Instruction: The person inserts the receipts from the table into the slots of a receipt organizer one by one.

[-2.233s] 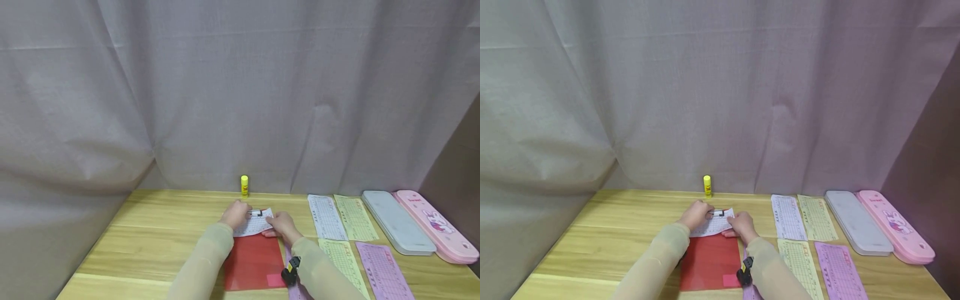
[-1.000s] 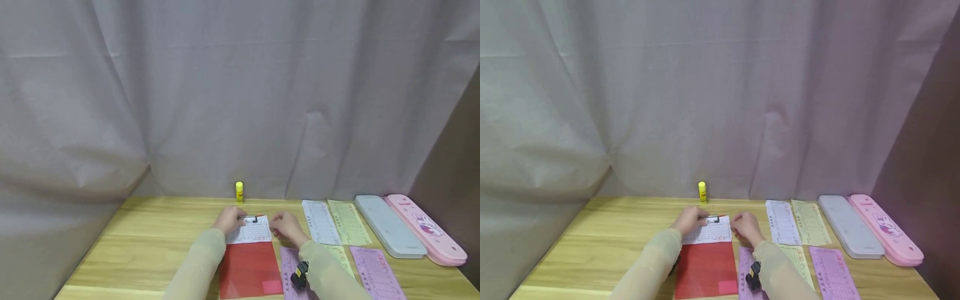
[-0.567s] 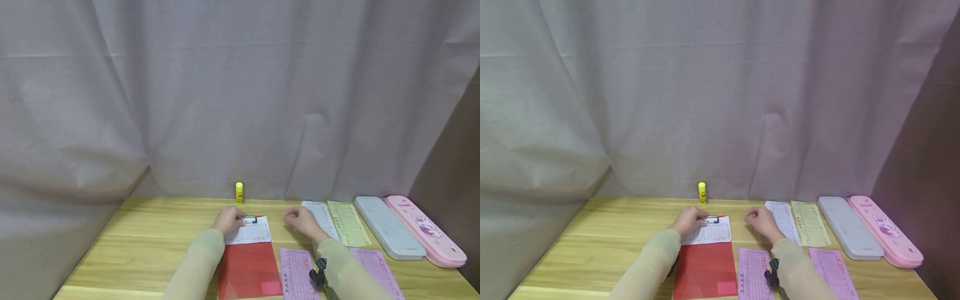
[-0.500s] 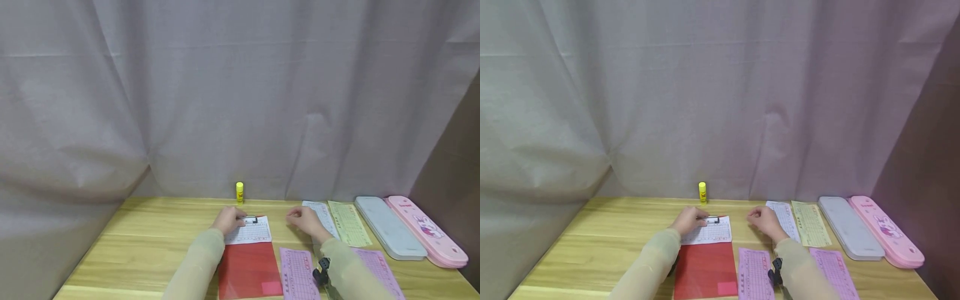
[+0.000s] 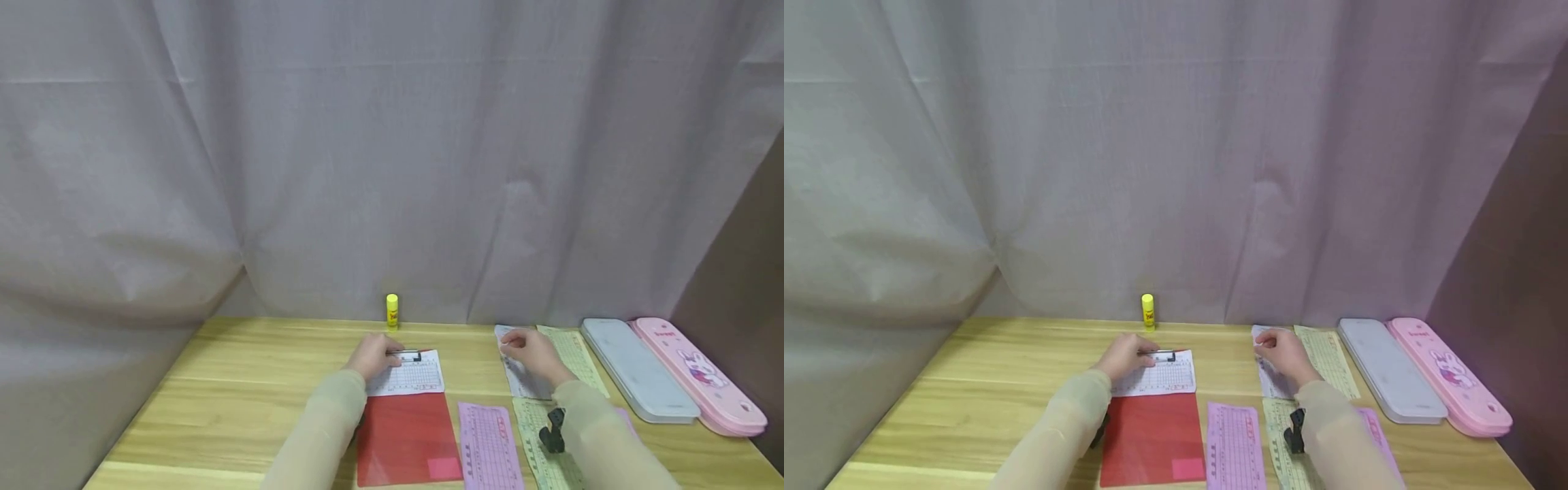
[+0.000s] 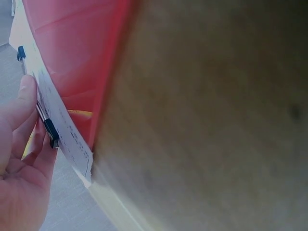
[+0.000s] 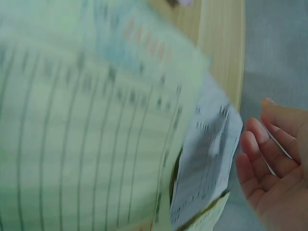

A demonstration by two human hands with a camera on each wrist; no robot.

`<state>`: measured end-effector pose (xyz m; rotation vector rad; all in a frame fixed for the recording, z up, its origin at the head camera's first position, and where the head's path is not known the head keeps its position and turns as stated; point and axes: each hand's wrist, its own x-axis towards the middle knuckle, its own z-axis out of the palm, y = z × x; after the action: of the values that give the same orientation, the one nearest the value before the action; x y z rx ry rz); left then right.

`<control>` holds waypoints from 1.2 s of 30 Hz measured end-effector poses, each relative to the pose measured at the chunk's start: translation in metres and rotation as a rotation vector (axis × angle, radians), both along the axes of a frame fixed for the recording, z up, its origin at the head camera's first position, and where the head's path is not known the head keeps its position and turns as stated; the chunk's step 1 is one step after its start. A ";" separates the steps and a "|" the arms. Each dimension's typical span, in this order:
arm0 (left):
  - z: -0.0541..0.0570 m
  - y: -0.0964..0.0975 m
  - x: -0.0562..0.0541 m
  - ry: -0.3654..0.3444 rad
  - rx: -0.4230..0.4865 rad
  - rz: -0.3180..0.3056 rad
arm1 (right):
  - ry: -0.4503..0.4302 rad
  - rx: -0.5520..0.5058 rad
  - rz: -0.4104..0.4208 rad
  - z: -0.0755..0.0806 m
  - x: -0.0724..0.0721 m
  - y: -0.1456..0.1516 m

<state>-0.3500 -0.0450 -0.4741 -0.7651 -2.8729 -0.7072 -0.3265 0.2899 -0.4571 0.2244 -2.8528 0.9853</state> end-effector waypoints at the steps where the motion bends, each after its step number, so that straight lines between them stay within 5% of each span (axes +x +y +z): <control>1: 0.000 0.000 -0.001 -0.001 0.000 0.002 | 0.004 0.006 -0.004 0.000 -0.001 0.003; 22: -0.007 -0.004 -0.001 0.025 -0.008 0.002 | 0.004 -0.009 -0.160 -0.004 -0.030 0.024; 36: -0.008 0.000 -0.006 0.036 -0.013 0.000 | -0.062 0.199 -0.126 -0.005 -0.046 0.031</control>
<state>-0.3561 -0.0450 -0.4817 -0.7720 -2.8484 -0.6681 -0.3722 0.3208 -0.4623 0.0300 -2.9785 0.6980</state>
